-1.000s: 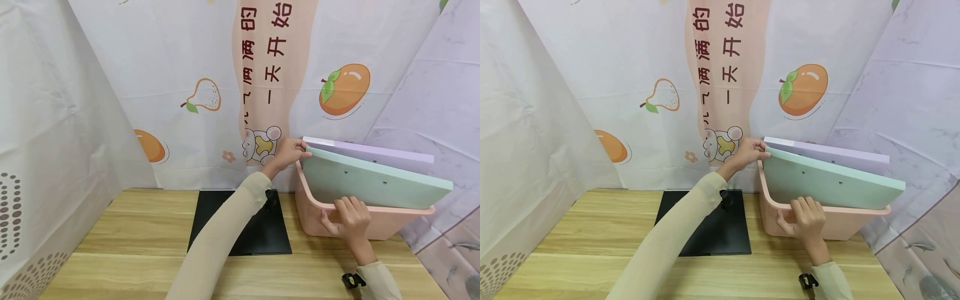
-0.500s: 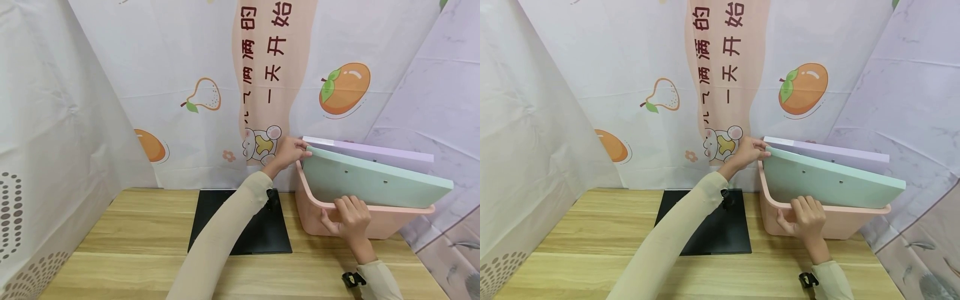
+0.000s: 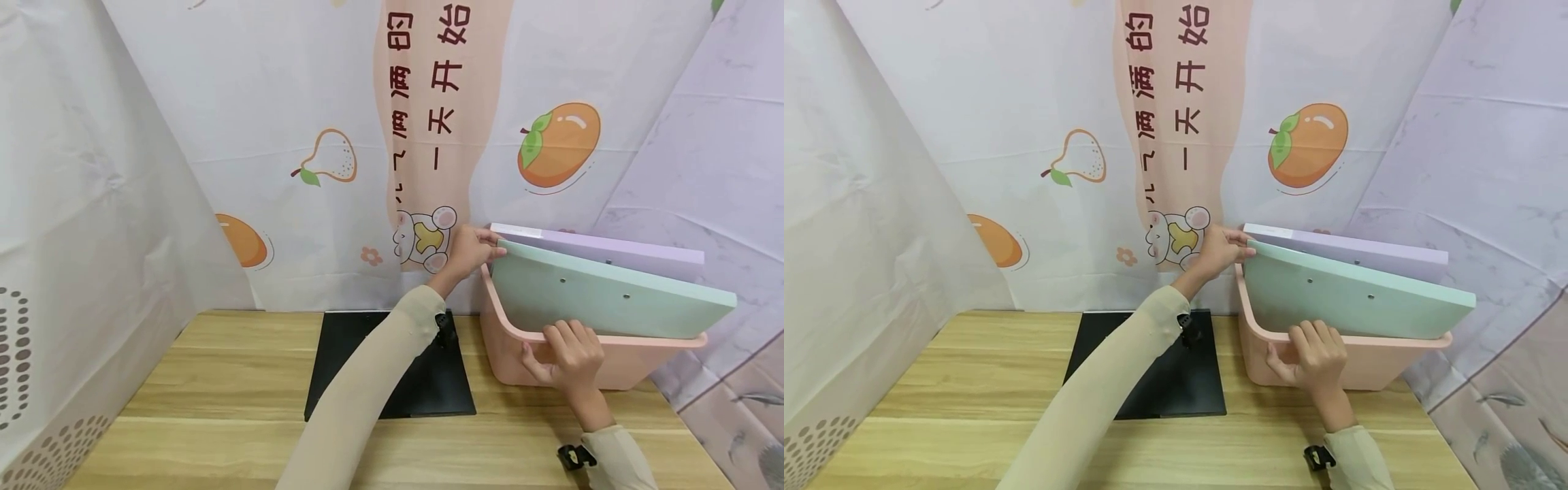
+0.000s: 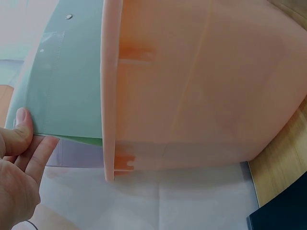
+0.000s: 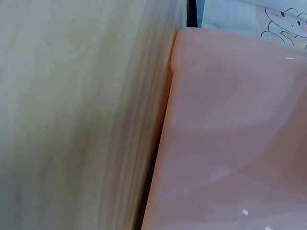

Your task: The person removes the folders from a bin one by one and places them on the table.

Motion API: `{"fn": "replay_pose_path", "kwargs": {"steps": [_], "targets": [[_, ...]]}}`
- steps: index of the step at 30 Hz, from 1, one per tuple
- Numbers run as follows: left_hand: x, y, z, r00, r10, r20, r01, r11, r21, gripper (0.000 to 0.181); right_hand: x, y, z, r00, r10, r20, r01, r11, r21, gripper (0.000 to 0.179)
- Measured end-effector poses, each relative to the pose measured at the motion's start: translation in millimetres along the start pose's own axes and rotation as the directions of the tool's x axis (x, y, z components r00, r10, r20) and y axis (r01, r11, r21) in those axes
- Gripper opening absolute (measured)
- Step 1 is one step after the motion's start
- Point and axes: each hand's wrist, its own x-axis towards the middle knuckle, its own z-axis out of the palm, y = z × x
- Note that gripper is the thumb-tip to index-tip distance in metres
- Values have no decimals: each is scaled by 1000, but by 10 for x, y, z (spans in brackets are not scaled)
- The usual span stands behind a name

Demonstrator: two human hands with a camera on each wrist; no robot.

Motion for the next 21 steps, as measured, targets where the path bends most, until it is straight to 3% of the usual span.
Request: {"fn": "replay_pose_path", "kwargs": {"steps": [11,21], "targets": [[-9,30,-19,995,96,-32,-95,995,26,11,-16,9,19,1000,-6,-7,6,1000,0,55],[-52,161,-77,981,190,-46,-187,981,53,11,9,-9,14,1000,-2,-2,2,1000,1,54]]}}
